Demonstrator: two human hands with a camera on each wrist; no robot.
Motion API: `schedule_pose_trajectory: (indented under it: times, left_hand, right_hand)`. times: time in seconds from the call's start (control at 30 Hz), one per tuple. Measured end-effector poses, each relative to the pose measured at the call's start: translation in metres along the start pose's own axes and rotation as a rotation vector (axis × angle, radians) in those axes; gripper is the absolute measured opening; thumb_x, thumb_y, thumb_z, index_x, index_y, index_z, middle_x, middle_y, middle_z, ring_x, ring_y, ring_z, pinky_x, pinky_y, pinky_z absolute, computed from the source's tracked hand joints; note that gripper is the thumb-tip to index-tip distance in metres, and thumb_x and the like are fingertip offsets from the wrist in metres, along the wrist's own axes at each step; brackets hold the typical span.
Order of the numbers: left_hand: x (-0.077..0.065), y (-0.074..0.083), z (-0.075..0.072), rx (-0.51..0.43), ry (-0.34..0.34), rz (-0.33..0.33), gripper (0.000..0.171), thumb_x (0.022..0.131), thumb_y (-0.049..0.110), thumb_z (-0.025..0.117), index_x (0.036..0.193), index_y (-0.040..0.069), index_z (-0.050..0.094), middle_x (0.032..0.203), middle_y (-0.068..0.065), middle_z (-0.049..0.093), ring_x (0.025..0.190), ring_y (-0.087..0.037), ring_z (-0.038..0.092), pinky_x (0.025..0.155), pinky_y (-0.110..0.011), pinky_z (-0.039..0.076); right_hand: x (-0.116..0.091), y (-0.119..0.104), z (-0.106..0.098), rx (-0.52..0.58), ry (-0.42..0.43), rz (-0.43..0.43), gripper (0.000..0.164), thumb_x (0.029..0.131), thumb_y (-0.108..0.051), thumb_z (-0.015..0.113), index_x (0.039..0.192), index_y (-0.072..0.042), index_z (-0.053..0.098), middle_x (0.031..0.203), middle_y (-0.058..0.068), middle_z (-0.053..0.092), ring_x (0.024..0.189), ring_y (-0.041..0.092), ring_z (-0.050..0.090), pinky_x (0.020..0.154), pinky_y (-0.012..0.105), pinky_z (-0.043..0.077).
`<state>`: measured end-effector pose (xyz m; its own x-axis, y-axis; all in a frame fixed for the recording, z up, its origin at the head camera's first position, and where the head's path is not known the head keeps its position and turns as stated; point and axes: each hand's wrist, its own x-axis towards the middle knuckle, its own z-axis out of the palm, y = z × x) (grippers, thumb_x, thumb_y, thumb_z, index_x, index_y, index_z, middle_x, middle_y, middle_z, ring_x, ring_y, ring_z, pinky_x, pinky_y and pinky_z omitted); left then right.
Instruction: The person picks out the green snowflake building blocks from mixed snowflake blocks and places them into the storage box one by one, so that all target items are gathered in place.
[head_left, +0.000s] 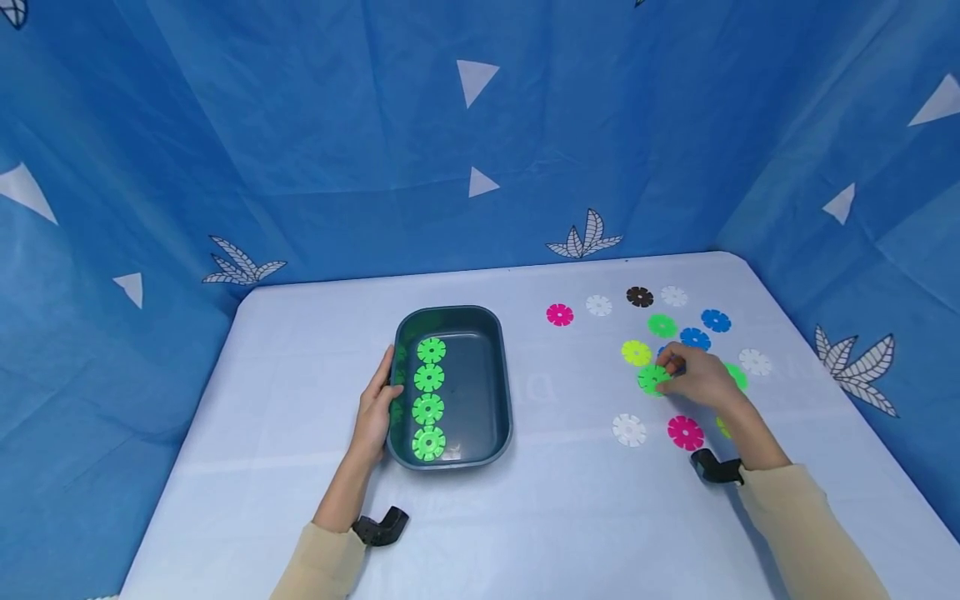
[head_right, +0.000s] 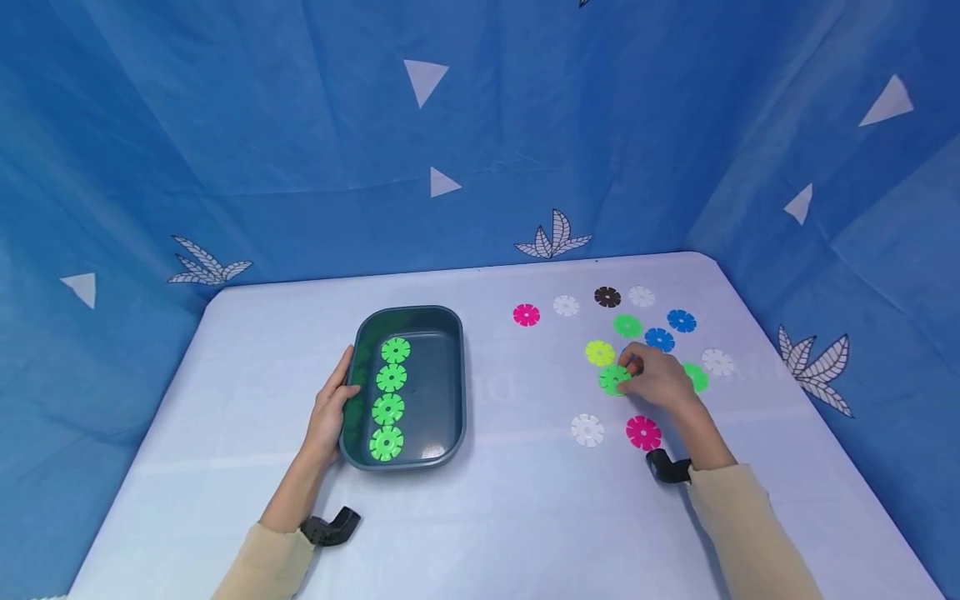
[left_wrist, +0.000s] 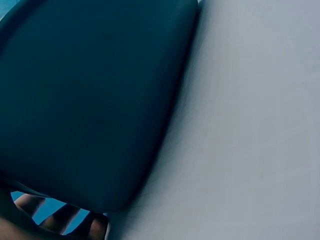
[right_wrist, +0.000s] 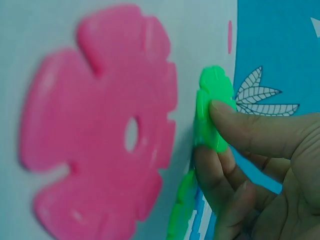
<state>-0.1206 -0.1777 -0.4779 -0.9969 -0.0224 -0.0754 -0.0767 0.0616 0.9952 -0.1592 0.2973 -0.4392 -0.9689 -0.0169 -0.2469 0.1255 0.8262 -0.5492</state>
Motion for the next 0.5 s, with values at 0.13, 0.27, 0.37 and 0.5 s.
schedule_pose_trajectory:
  times: [0.13,0.27,0.37,0.5]
  left_hand:
    - [0.0,0.0,0.0,-0.002,0.0,-0.007,0.063,0.098,0.007,0.037,0.157,0.026,0.022,0.165,0.005,0.013,0.153,-0.017,0.004,0.124,-0.045,0.005]
    - [0.0,0.0,0.0,-0.011,-0.002,-0.012,0.063,0.099,0.007,0.037,0.157,0.024,0.021,0.165,0.004,0.012,0.153,-0.018,0.004,0.124,-0.045,0.005]
    - [0.0,0.0,0.001,-0.013,-0.001,-0.004,0.063,0.099,0.008,0.038,0.157,0.024,0.022,0.165,0.005,0.013,0.153,-0.017,0.005,0.124,-0.044,0.005]
    - [-0.001,0.0,0.001,-0.008,-0.001,0.031,0.064,0.097,0.009,0.037,0.157,0.023,0.022,0.165,0.001,0.012,0.153,-0.022,0.004,0.124,-0.049,0.005]
  right_hand:
    - [-0.001,0.001,-0.006,0.031,-0.03,-0.036,0.021,0.086,-0.007,0.069,0.105,-0.002,0.062,0.092,0.011,0.055,0.085,0.026,0.054,0.068,0.031,0.045]
    - [0.0,0.001,-0.011,0.113,-0.082,-0.069,0.02,0.09,-0.005,0.063,0.108,0.003,0.061,0.091,0.012,0.056,0.08,0.023,0.058,0.066,0.029,0.049]
    - [0.002,-0.002,-0.013,0.175,-0.12,-0.063,0.024,0.092,-0.007,0.063,0.112,0.006,0.059,0.093,0.012,0.054,0.08,0.022,0.059,0.063,0.029,0.05]
    - [0.005,-0.01,-0.012,0.228,-0.164,-0.046,0.029,0.092,-0.01,0.063,0.116,0.006,0.057,0.095,0.012,0.053,0.08,0.022,0.063,0.062,0.031,0.051]
